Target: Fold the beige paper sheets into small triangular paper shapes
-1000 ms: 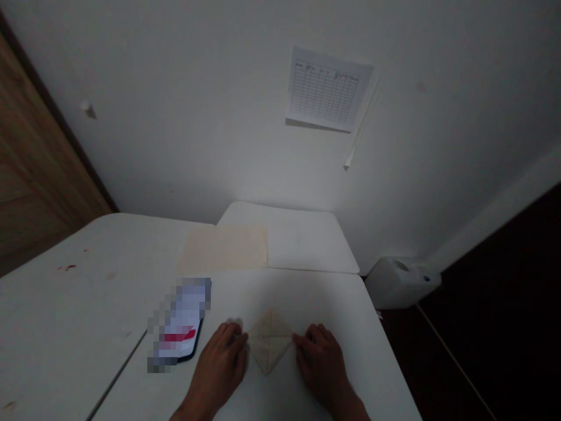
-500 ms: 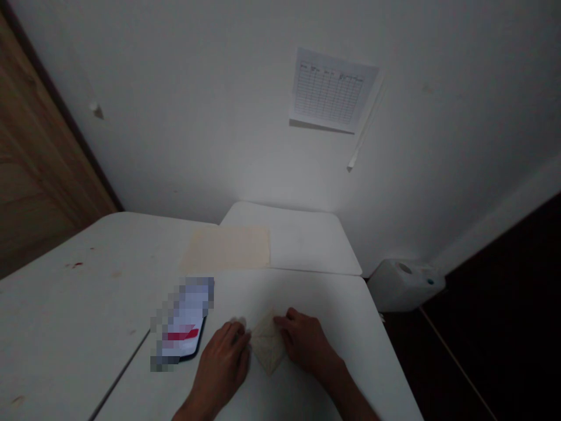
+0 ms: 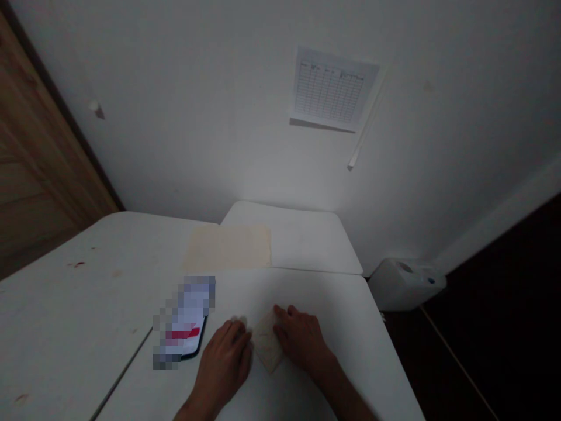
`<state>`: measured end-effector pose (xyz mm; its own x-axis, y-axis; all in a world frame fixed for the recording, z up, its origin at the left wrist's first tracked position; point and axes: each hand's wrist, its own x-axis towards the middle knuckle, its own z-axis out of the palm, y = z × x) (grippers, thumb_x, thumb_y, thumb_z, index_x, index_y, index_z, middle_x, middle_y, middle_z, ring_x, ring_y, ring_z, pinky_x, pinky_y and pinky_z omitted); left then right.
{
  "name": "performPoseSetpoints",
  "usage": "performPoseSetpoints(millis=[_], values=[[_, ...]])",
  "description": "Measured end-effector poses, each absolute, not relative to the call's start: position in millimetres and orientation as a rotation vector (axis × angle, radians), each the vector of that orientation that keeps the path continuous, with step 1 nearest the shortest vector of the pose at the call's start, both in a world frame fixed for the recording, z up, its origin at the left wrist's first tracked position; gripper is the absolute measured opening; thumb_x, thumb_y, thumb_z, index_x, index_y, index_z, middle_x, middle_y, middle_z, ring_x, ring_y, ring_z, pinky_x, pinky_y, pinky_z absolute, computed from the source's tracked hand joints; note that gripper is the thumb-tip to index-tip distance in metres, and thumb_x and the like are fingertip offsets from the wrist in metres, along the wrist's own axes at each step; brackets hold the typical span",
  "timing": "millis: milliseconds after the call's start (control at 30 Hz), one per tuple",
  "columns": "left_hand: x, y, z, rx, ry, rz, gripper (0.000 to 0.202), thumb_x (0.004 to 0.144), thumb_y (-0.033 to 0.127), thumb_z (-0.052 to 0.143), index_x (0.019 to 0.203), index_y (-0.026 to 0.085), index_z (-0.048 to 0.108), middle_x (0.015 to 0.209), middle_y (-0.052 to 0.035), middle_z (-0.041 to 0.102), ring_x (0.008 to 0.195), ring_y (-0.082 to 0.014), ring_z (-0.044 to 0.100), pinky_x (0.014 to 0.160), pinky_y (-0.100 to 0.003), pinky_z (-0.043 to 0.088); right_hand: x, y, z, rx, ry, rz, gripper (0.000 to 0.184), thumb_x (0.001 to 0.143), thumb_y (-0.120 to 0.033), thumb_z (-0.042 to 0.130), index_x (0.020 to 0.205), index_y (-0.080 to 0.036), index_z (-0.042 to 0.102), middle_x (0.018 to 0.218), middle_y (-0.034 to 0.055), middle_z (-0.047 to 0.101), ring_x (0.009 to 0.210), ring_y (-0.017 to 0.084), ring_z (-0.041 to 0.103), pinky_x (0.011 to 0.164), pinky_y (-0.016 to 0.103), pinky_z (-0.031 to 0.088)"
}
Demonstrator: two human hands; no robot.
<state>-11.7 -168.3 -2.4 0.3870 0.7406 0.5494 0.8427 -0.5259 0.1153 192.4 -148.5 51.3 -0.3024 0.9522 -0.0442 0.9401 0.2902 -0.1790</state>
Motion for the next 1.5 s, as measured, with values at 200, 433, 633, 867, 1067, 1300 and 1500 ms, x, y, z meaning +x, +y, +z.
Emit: performPoseSetpoints(millis=[200,433,633,867,1067,1300,1500], values=[[-11.1,-169.3,0.4,-2.433,-1.437,-0.836,0.025,0.084,0.016,0.046,0.091,0.021,0.069,0.097,-0.0092,0.064,0.091,-0.0255,0.060,0.076,-0.040,0.053,191.8,-150.3,50.1,-1.836,-2.448,0.242,0.042,0.094,-0.035,0.045,0.136,-0.031,0.044,0.105,0.0074,0.065,0.080,0.022,0.067,0.070,0.031,0.047],[-5.8,-170.1,8.1,-2.451,-1.480,-0.807,0.015,0.084,0.019,0.050,0.087,0.020,0.065,0.098,-0.0107,0.062,0.092,-0.0276,0.059,0.076,-0.042,0.053,202.3,-154.1,45.6,-1.832,-2.302,0.343,0.047,0.084,-0.039,0.061,0.128,-0.027,0.052,0.111,0.0091,0.061,0.094,0.025,0.063,0.076,0.034,0.048],[-4.6,-165.7,-1.3,-2.428,-1.450,-0.806,0.013,0.090,0.023,0.049,0.084,0.019,0.061,0.098,-0.0102,0.063,0.093,-0.0266,0.060,0.080,-0.043,0.053,198.9,-161.6,42.8,-1.950,-2.147,0.293,0.018,0.083,-0.028,0.061,0.101,-0.024,0.065,0.104,0.0077,0.062,0.097,0.024,0.060,0.077,0.033,0.048],[-4.4,-164.5,-2.3,-2.444,-1.427,-0.792,0.014,0.091,0.021,0.047,0.083,0.019,0.059,0.097,-0.0092,0.064,0.090,-0.0257,0.061,0.076,-0.041,0.053,190.1,-161.5,41.6,-2.003,-2.040,0.310,0.015,0.078,-0.017,0.061,0.092,-0.021,0.064,0.099,0.0069,0.064,0.096,0.024,0.060,0.075,0.031,0.046],[-7.6,-162.1,-6.1,-2.489,-1.512,-0.853,0.011,0.089,0.021,0.050,0.095,0.018,0.059,0.097,-0.0091,0.065,0.093,-0.0261,0.062,0.080,-0.043,0.053,200.1,-160.8,38.0,-1.878,-1.878,0.548,0.005,0.077,-0.018,0.060,0.079,-0.021,0.057,0.077,-0.0005,0.065,0.073,0.016,0.060,0.064,0.024,0.040],[-11.4,-150.0,1.4,-2.680,-1.509,-1.152,0.017,0.089,0.024,0.054,0.104,0.021,0.061,0.099,-0.0063,0.067,0.095,-0.0240,0.063,0.084,-0.042,0.053,210.3,-157.4,36.5,-1.653,-1.836,0.700,0.006,0.077,-0.021,0.066,0.074,-0.019,0.060,0.070,-0.0024,0.063,0.066,0.013,0.057,0.060,0.022,0.038],[-8.0,-130.3,23.3,-2.714,-1.269,-1.453,0.014,0.091,0.015,0.051,0.094,0.021,0.063,0.089,-0.0057,0.064,0.084,-0.0181,0.060,0.072,-0.032,0.053,219.9,-152.1,42.5,-1.348,-1.899,0.411,0.012,0.086,-0.021,0.060,0.075,-0.021,0.063,0.078,0.0017,0.066,0.077,0.016,0.058,0.073,0.028,0.045]])
